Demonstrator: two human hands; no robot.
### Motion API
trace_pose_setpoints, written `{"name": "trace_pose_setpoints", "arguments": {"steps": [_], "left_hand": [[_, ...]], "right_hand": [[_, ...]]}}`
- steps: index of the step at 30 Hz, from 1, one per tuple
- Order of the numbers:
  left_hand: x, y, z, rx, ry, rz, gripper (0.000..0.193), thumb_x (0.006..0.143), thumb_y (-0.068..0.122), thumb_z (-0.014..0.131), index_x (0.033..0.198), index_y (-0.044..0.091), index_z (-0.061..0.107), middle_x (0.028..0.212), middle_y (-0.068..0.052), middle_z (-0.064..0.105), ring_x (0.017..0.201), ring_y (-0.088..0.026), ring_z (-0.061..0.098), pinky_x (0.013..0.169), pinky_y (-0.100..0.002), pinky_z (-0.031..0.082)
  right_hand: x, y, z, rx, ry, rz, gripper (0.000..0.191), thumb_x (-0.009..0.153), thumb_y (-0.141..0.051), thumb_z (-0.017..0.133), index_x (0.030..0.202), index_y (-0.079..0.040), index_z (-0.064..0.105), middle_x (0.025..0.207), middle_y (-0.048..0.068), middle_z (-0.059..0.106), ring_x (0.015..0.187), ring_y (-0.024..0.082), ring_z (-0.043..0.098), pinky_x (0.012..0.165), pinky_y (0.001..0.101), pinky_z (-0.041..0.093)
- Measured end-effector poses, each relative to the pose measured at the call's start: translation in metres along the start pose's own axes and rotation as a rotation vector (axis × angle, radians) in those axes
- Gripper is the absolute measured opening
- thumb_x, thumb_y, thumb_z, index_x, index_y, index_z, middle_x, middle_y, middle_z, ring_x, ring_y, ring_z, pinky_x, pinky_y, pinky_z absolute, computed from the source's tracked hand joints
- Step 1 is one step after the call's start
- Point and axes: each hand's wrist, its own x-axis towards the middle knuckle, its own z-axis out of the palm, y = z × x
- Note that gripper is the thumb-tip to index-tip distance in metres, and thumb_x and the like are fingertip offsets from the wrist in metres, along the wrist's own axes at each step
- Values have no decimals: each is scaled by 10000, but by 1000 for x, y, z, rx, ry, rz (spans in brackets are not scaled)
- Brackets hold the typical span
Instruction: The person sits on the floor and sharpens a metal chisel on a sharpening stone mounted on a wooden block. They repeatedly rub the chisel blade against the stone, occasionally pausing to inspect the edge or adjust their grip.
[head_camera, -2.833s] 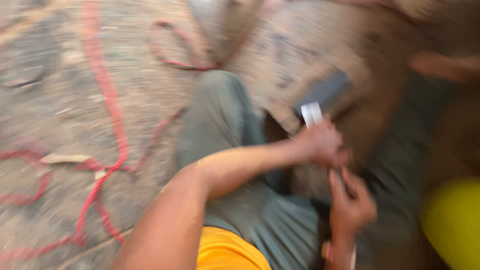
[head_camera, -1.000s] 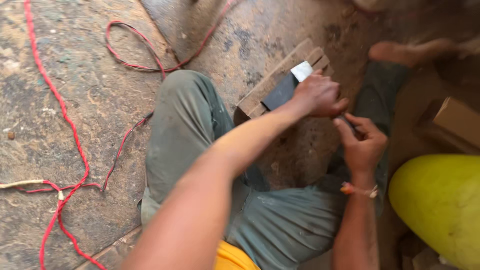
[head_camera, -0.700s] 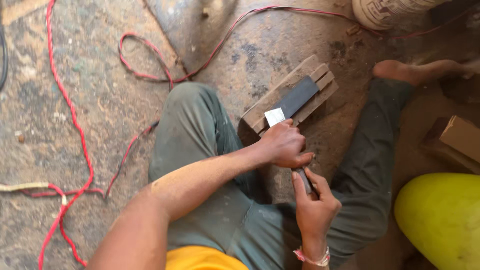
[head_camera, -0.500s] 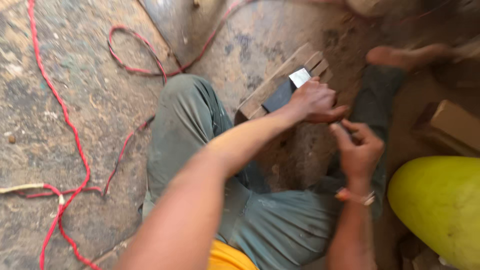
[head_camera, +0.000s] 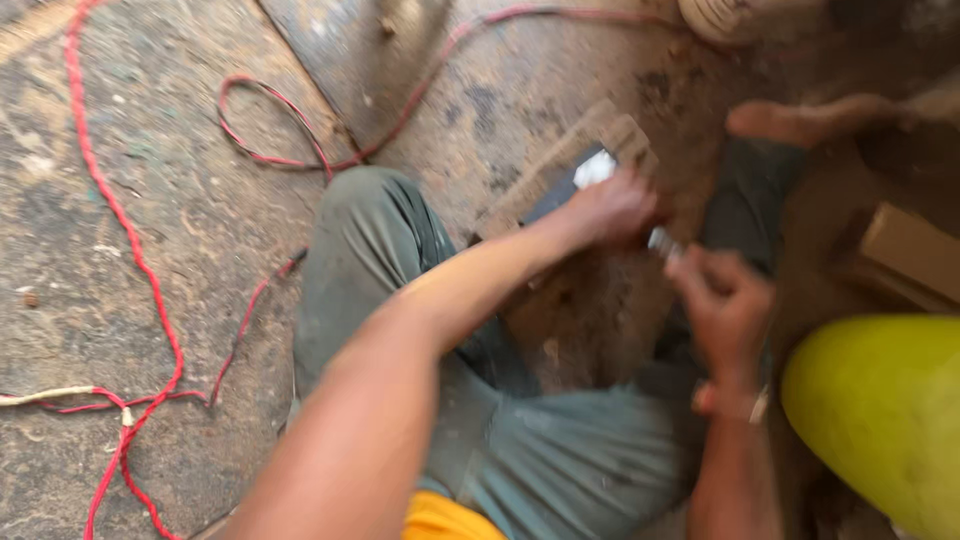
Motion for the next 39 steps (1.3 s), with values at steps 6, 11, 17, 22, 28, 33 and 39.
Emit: {"name": "trace_pose_setpoints", "arguments": {"steps": [6,11,17,22,28,33,39], "left_hand": [[0,27,-25,180,-68,-182,199,808,342,709,846,149,740,919,-70,706,962,-248,661,888,-444,493],[-87,61,5,146,0,-169,410,807,483,696,682,95,734,834,-103,708,938,-286,663,884,-427,485],[26,3,35,163,97,-103,324,832,424,684,675,150,756,735,-77,722,811,-288,681,801,-450,484],[11,25,2,239,-123,-34,200,830,347,700,729,183,754,761,-53,725,800,-271,693,837,-418,504],[-79,44,35,256,-13,-17,225,772,326,730,643,142,726,698,-38,703,773,-250,672,767,-426,483],[39,8,40,137,-7,-171,91,669,232,689,644,166,746,754,-60,738,820,-236,711,764,-400,487],[-34,43,13,205,-29,-125,130,723,272,700,688,158,751,756,-71,719,820,-263,693,833,-410,493]], "right_hand": [[-4,-31,7,-59,62,144,183,935,-146,829,1046,-8,782,774,33,670,671,85,526,586,290,415],[-98,-46,44,-101,139,232,274,829,-179,856,1042,-18,792,771,61,718,661,95,590,614,276,490],[-6,6,9,-31,160,158,271,939,-209,847,1095,3,781,940,86,776,782,101,655,681,284,504],[-27,-28,13,-168,166,166,242,925,-216,846,1055,-20,789,899,105,766,732,101,652,672,291,501],[-97,-57,45,-32,181,411,262,843,-214,838,1022,-28,787,780,59,739,672,95,588,626,303,491],[-7,-3,-7,-30,115,305,300,913,-194,836,1148,-12,791,865,39,728,719,83,568,643,287,446],[-67,-35,25,39,115,248,253,893,-151,825,1099,-12,780,917,23,759,800,73,626,723,271,524]]}}
